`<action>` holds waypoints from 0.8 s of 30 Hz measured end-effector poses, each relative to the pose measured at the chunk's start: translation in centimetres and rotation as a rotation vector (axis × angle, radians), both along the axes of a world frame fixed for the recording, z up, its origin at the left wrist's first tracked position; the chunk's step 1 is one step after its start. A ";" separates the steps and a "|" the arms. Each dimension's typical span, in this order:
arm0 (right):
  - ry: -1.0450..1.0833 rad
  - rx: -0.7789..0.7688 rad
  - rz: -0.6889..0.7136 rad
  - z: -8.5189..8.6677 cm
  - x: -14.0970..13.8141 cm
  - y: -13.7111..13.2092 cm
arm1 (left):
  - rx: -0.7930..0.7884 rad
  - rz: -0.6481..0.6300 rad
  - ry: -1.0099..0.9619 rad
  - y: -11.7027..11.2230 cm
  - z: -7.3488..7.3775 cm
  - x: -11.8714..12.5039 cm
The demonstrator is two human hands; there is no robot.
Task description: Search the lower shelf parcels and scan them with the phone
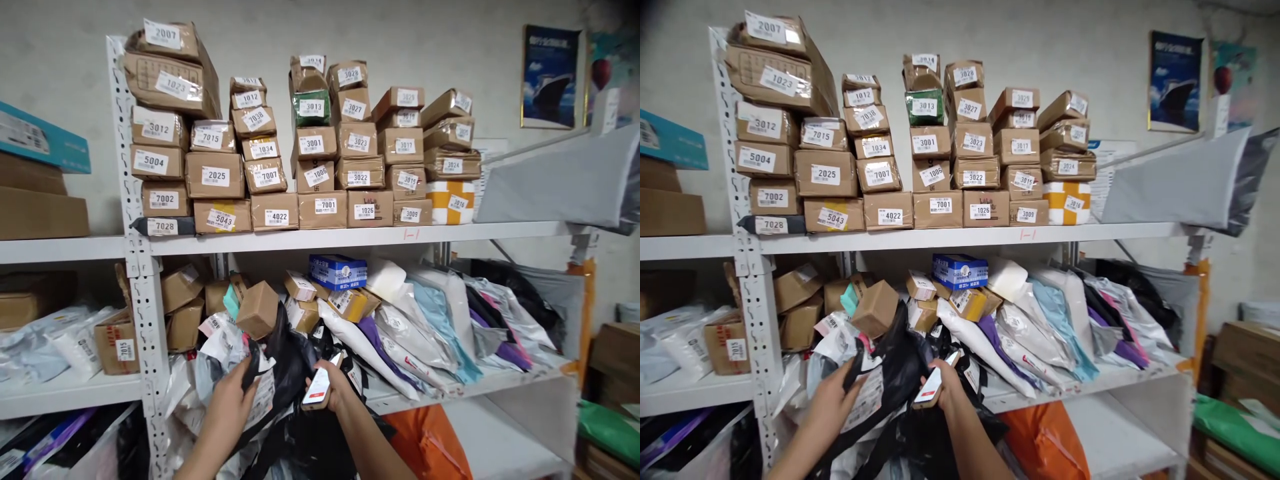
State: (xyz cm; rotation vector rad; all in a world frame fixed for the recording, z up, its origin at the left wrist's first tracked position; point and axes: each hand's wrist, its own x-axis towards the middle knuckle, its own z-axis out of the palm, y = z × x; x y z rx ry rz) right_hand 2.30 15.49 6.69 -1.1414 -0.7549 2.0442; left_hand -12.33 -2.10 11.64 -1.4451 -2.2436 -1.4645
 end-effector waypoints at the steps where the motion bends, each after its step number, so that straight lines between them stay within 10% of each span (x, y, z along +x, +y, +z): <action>1: -0.003 -0.007 0.004 0.1 -0.1 0.1 | 0.020 0.028 -0.045 -1.3 1.3 -0.2; 7: -0.009 -0.008 0.008 0.5 -1.0 0.1 | -0.103 -0.026 -0.094 -3.3 6.7 -4.1; 16: -0.046 0.001 -0.028 0.4 -0.8 -0.7 | -0.241 -0.154 -0.104 3.0 3.5 -3.8; 24: -0.024 0.020 -0.042 -0.5 -0.9 -0.7 | -0.353 -0.061 0.149 5.3 4.4 0.4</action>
